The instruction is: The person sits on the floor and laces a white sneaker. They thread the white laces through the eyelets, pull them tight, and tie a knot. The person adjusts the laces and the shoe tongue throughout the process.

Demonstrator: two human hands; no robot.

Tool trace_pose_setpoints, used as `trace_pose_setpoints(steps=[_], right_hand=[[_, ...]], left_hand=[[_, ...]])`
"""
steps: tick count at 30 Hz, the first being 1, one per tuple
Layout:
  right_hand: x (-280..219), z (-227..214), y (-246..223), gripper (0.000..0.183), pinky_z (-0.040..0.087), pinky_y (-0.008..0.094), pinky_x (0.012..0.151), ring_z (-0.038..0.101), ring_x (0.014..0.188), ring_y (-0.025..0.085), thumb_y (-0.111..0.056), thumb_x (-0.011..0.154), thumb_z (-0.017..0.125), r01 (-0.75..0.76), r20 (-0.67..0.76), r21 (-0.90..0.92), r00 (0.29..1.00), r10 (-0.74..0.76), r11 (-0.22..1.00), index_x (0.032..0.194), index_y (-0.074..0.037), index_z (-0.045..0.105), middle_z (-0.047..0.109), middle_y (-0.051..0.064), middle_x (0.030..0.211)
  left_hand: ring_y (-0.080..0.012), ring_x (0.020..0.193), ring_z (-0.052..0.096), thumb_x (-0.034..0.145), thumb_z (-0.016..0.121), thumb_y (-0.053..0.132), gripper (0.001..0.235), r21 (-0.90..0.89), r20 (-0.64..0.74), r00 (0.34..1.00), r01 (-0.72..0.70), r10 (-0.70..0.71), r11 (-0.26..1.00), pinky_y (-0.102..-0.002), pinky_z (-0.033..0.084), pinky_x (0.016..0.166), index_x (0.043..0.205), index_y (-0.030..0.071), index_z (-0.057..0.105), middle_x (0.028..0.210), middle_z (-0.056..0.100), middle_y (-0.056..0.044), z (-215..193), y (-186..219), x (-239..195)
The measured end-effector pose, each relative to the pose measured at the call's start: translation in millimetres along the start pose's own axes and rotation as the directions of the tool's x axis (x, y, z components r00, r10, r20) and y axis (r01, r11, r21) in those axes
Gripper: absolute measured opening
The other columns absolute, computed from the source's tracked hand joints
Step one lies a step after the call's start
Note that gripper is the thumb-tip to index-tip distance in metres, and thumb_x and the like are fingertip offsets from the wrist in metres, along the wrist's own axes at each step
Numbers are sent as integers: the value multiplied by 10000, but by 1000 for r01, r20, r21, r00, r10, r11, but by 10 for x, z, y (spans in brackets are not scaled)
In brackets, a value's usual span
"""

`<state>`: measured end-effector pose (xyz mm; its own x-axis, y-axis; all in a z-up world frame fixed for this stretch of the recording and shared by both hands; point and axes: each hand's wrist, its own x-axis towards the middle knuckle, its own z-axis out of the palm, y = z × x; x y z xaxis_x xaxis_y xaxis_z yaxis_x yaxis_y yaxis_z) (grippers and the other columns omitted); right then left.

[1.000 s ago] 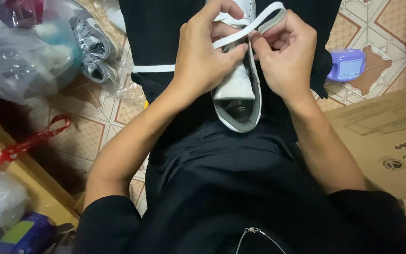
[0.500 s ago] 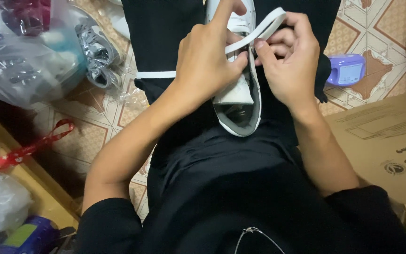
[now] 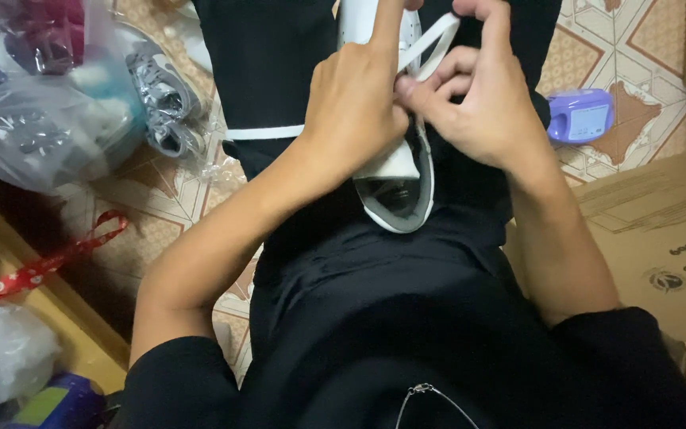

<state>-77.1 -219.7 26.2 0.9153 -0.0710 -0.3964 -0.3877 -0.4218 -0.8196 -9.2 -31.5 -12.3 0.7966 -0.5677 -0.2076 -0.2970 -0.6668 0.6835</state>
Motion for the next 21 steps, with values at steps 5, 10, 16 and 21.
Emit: trace_pose_setpoints(steps=[5,10,16,21], right_hand=[[-9,-43,-125,914,624,281,738,814,698,123,-206,1091,940,-103,21,-57,994,104,993,1726,-130,288,858,74,1024],[-48,-80,-146,856,623,293,736,844,695,125,-169,982,890,-81,-46,-157,996,75,984,1650,-134,357,890,41,1012],[-70,-107,-184,725,670,321,795,902,773,183,-144,1029,888,5,-24,-182,1000,-9,983,1596,-117,437,848,93,1127],[-42,-101,-57,766,635,404,880,907,938,233,-165,1054,861,158,10,-269,987,-161,950,1743,-66,542,728,208,1507]], left_hand=[[-576,680,714,906,705,-46,767,-58,66,997,42,-38,997,-643,565,698,1541,226,372,748,736,-103,-202,104,-19],[-606,707,695,916,731,-1,692,-39,141,987,77,-70,996,-667,534,716,1466,220,374,778,689,-150,-302,124,12],[-473,723,675,1022,724,36,602,-42,254,938,253,-235,966,-600,518,719,1454,244,361,819,657,-106,-615,275,-96],[-428,641,653,965,788,84,610,-159,225,968,146,-108,976,-534,481,682,1402,205,379,680,633,-28,-777,122,-311]])
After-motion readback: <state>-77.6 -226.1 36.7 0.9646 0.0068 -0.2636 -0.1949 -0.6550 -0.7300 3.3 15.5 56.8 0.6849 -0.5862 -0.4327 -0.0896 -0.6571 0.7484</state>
